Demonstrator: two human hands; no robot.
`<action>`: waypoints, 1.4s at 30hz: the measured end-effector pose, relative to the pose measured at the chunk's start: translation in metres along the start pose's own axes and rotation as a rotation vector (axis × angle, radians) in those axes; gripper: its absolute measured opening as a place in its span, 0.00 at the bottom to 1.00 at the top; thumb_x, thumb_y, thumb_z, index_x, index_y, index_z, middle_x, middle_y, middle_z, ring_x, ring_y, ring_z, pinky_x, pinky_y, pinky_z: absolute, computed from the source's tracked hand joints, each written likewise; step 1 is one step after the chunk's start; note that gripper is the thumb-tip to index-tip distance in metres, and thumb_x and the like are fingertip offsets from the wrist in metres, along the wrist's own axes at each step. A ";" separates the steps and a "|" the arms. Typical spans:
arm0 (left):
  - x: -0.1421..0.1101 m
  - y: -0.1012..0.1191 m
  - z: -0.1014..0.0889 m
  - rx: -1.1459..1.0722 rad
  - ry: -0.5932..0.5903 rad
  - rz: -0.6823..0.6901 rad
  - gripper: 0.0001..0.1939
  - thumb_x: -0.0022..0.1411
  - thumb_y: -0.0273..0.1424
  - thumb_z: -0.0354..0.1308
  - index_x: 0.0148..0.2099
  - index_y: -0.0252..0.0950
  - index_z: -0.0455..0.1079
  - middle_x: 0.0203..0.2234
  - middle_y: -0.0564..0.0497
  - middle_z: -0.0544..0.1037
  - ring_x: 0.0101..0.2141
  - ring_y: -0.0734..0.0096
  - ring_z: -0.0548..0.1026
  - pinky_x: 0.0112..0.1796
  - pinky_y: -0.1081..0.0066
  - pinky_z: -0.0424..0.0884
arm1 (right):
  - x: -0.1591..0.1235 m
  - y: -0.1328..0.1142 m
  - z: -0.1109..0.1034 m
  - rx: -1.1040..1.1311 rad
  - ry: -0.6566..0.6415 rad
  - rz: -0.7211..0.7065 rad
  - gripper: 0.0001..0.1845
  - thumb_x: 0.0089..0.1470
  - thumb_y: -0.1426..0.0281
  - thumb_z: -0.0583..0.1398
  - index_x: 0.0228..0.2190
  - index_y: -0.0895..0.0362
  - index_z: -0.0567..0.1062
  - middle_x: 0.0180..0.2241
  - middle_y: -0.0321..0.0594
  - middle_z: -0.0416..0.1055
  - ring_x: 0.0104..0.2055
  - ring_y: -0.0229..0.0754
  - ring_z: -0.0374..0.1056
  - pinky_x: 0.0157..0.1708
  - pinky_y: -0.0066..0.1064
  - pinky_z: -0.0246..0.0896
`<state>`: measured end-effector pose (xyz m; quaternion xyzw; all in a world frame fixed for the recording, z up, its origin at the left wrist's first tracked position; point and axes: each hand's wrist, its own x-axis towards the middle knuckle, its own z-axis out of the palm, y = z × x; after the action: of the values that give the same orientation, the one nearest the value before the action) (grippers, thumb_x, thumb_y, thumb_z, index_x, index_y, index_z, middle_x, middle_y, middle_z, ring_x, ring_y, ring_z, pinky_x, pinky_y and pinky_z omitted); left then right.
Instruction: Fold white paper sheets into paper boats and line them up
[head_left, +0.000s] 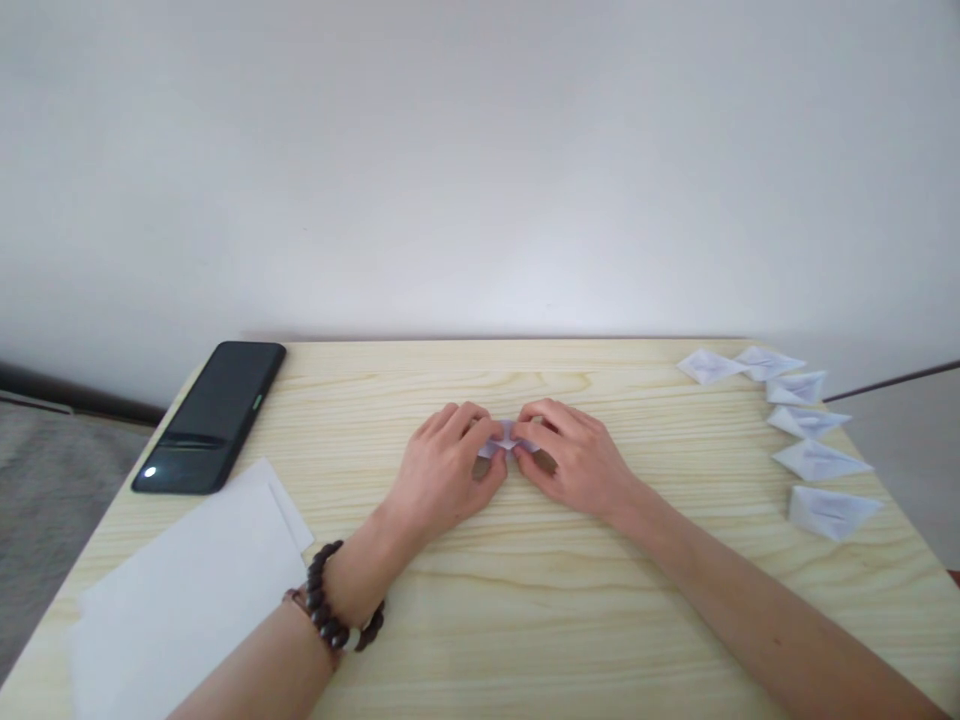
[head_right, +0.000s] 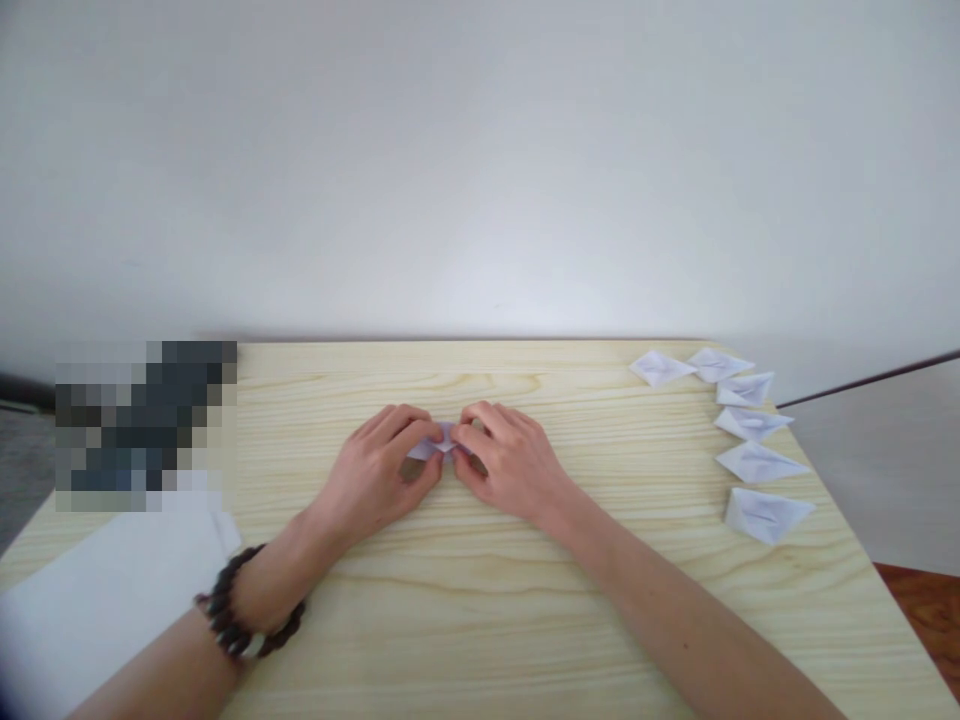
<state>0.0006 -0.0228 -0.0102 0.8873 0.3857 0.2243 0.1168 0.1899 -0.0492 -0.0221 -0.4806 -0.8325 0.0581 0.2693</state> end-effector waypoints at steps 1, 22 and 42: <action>0.000 0.002 0.001 0.042 0.006 -0.021 0.06 0.59 0.29 0.54 0.40 0.37 0.69 0.37 0.48 0.75 0.38 0.62 0.71 0.40 0.63 0.68 | 0.001 -0.001 0.000 -0.001 -0.014 0.002 0.06 0.57 0.70 0.56 0.36 0.55 0.72 0.38 0.42 0.71 0.38 0.42 0.68 0.39 0.34 0.64; 0.000 0.008 0.002 0.096 -0.034 -0.160 0.09 0.58 0.34 0.55 0.40 0.39 0.71 0.37 0.48 0.73 0.39 0.61 0.69 0.41 0.62 0.64 | 0.003 -0.001 0.001 0.067 -0.075 0.127 0.08 0.50 0.72 0.58 0.36 0.56 0.73 0.36 0.41 0.69 0.40 0.45 0.64 0.43 0.38 0.58; 0.001 -0.006 -0.001 -0.044 -0.044 -0.053 0.08 0.62 0.32 0.54 0.41 0.38 0.72 0.32 0.50 0.74 0.36 0.64 0.70 0.39 0.64 0.65 | 0.002 0.003 -0.001 0.139 -0.038 0.098 0.07 0.55 0.71 0.59 0.37 0.55 0.75 0.35 0.40 0.69 0.39 0.42 0.65 0.43 0.37 0.59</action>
<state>-0.0028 -0.0185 -0.0116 0.8787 0.4014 0.2099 0.1507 0.1919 -0.0465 -0.0212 -0.4997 -0.8070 0.1378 0.2830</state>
